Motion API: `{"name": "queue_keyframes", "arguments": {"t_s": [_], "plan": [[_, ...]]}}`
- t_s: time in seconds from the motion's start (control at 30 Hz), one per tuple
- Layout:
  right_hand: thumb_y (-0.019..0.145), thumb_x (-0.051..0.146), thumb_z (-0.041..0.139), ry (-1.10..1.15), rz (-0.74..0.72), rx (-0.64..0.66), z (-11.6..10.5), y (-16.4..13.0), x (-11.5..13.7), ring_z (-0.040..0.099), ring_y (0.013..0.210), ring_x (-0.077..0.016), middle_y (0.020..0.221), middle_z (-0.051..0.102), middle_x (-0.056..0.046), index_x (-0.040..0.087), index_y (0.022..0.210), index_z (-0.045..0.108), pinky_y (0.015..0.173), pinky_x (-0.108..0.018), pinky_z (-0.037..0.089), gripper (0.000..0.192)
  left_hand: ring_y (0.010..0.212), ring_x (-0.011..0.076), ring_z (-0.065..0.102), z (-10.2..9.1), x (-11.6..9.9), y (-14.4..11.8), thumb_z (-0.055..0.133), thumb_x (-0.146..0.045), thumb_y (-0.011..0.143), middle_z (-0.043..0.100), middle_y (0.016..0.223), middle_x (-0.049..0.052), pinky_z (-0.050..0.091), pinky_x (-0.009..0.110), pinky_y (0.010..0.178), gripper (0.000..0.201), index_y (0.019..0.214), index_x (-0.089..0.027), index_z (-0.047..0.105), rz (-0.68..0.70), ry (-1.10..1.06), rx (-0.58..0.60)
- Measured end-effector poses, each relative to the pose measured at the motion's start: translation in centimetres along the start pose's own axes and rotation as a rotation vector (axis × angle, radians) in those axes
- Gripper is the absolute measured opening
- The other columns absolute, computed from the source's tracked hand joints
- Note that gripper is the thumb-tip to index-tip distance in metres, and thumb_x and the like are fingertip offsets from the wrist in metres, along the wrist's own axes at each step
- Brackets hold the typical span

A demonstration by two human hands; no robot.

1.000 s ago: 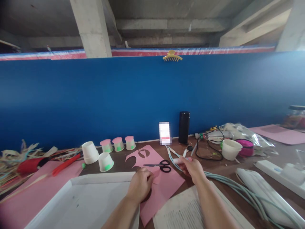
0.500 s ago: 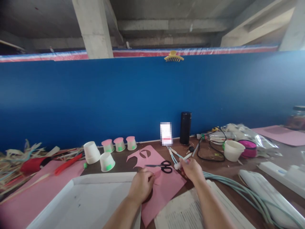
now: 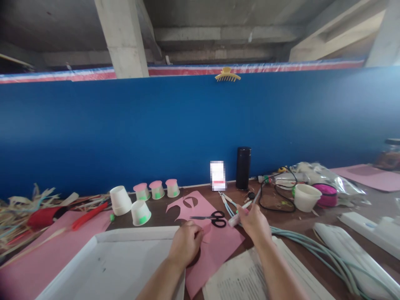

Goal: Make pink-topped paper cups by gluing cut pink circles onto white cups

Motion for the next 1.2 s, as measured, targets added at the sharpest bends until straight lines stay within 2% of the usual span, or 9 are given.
{"name": "queue_keyframes", "arguments": {"t_s": [0.1, 0.23, 0.33, 0.57, 0.7, 0.87, 0.93, 1.07, 1.2], "plan": [[0.078, 0.053, 0.045, 0.052, -0.049, -0.035, -0.6, -0.6, 1.3, 0.063, 0.086, -0.026, 0.087, 0.068, -0.01, 0.017, 0.107, 0.056, 0.065, -0.03, 0.043, 0.047, 0.074, 0.0138, 0.055, 0.0, 0.1, 0.2, 0.047, -0.024, 0.085, 0.061, 0.078, 0.002, 0.035, 0.024, 0.066, 0.027, 0.063, -0.019, 0.062, -0.02, -0.047, -0.023], [0.077, 0.049, 0.044, 0.201, -0.13, 0.209, 0.7, -2.3, 3.3, 0.055, 0.045, -0.0145, 0.064, 0.065, -0.002, 0.02, 0.074, 0.062, 0.044, -0.025, 0.036, 0.034, 0.072, 0.0117, 0.055, -0.5, 0.0, 0.5, 0.044, -0.025, 0.088, 0.059, 0.078, 0.001, 0.036, 0.022, 0.066, 0.029, 0.065, -0.02, 0.06, -0.057, -0.105, -0.127], [0.076, 0.047, 0.048, 0.285, -0.147, 0.361, 2.4, -3.7, 4.4, 0.045, 0.036, -0.0105, 0.052, 0.06, -0.001, 0.019, 0.063, 0.06, 0.037, -0.023, 0.027, 0.033, 0.069, 0.0119, 0.054, -1.2, -0.1, 0.6, 0.04, -0.026, 0.091, 0.057, 0.073, 0.001, 0.036, 0.023, 0.064, 0.034, 0.063, -0.02, 0.057, -0.037, -0.084, -0.207], [0.074, 0.061, 0.049, 0.474, 0.075, 0.488, 3.9, -5.2, 5.0, 0.035, 0.031, -0.0055, 0.051, 0.058, 0.001, 0.018, 0.068, 0.057, 0.032, -0.018, 0.015, 0.044, 0.079, 0.0164, 0.054, -1.8, -0.8, 0.5, 0.036, -0.028, 0.093, 0.06, 0.08, 0.004, 0.038, 0.028, 0.074, 0.031, 0.082, -0.024, 0.065, 0.103, 0.027, -0.252], [0.073, 0.053, 0.055, 0.514, 0.091, 0.592, 4.2, -6.1, 5.3, 0.031, 0.03, -0.0034, 0.045, 0.052, 0.003, 0.016, 0.063, 0.056, 0.033, -0.017, 0.014, 0.038, 0.081, 0.0188, 0.053, -2.0, -1.8, 0.4, 0.035, -0.027, 0.093, 0.059, 0.08, 0.006, 0.038, 0.032, 0.075, 0.031, 0.089, -0.026, 0.066, 0.163, 0.146, -0.232], [0.072, 0.038, 0.056, 0.589, 0.111, 0.556, 4.4, -6.4, 5.7, 0.024, 0.028, -0.0029, 0.035, 0.038, 0.008, 0.018, 0.052, 0.048, 0.032, -0.018, 0.011, 0.03, 0.085, 0.0198, 0.053, -2.0, -2.2, 0.3, 0.036, -0.024, 0.093, 0.06, 0.088, 0.006, 0.039, 0.034, 0.077, 0.029, 0.099, -0.028, 0.064, 0.178, 0.155, -0.217], [0.072, 0.035, 0.054, 0.606, 0.119, 0.542, 4.4, -6.3, 5.8, 0.022, 0.028, -0.0024, 0.035, 0.033, 0.009, 0.019, 0.049, 0.043, 0.033, -0.018, 0.01, 0.03, 0.092, 0.0206, 0.053, -2.1, -1.9, 0.2, 0.035, -0.024, 0.092, 0.06, 0.097, 0.006, 0.04, 0.035, 0.082, 0.031, 0.112, -0.028, 0.059, 0.154, 0.092, -0.261], [0.073, 0.038, 0.053, 0.658, 0.105, 0.533, 4.0, -6.0, 5.8, 0.026, 0.031, -0.002, 0.043, 0.04, 0.008, 0.019, 0.055, 0.043, 0.034, -0.018, 0.011, 0.028, 0.106, 0.0232, 0.05, -2.5, -0.4, 0.1, 0.038, -0.03, 0.091, 0.054, 0.115, 0.011, 0.041, 0.036, 0.089, 0.04, 0.129, -0.021, 0.047, -0.013, -0.15, -0.395], [0.073, 0.043, 0.055, 0.68, 0.06, 0.584, 3.9, -6.1, 5.8, 0.026, 0.032, -0.0015, 0.045, 0.042, 0.007, 0.018, 0.057, 0.044, 0.036, -0.018, 0.011, 0.031, 0.072, 0.0181, 0.058, -2.0, 0.9, 0.5, 0.042, -0.046, 0.087, 0.061, 0.086, 0.008, 0.045, 0.028, 0.065, 0.041, 0.111, -0.017, 0.059, -0.238, -0.52, -0.33]]}}
Point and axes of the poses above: each hand's wrist, its own y-axis towards the middle knuckle, its own z-axis out of the palm, x = y × z, the point moved 2 cm from there along y, towards the middle knuckle
